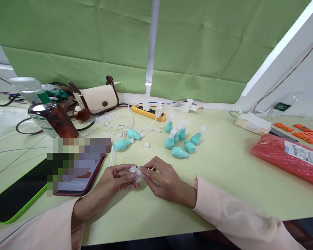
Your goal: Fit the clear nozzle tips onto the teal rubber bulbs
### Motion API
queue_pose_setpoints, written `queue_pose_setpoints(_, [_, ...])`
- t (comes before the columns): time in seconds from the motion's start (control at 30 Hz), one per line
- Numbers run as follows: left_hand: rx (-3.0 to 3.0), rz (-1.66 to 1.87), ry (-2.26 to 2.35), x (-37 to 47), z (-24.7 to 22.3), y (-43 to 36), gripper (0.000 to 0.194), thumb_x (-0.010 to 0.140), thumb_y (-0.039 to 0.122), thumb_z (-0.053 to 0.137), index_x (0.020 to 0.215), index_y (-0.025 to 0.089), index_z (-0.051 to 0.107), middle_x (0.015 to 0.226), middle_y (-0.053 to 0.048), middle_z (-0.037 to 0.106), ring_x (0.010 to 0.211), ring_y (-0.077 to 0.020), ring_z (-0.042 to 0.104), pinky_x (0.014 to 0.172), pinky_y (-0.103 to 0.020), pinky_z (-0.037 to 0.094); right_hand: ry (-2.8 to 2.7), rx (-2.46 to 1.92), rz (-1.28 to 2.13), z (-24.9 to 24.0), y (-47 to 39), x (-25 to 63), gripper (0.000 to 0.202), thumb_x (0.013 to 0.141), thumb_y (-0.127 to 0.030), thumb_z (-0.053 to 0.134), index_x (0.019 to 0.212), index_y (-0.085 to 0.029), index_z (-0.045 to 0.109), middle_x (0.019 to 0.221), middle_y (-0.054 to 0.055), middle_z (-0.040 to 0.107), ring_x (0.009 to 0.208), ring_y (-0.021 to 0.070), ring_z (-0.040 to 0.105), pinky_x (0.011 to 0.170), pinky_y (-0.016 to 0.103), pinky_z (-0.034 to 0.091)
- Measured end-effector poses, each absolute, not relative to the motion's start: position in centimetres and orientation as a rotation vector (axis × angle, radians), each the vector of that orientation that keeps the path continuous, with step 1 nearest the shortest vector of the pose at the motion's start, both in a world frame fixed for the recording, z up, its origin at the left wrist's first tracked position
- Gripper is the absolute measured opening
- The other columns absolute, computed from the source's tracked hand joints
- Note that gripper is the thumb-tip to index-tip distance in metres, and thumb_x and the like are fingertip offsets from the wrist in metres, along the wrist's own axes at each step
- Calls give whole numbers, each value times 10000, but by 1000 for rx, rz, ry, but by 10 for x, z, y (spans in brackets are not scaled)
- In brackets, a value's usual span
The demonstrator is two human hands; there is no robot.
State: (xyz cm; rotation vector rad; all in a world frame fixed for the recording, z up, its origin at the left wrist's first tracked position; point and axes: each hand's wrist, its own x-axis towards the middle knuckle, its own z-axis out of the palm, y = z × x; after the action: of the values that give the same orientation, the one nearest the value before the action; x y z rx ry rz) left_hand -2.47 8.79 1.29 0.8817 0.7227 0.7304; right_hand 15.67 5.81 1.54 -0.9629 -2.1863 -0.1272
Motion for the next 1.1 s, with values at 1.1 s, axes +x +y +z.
queue_pose_setpoints(1.1, [969, 766, 643, -23, 16, 88, 310, 632, 129, 707, 912, 131, 575, 813, -68, 697, 730, -162, 641, 700, -269, 493, -1143, -1059, 1588, 10, 60, 141, 388, 664, -373, 665, 965, -134, 613, 819, 67, 632, 683, 177, 630, 637, 346, 532])
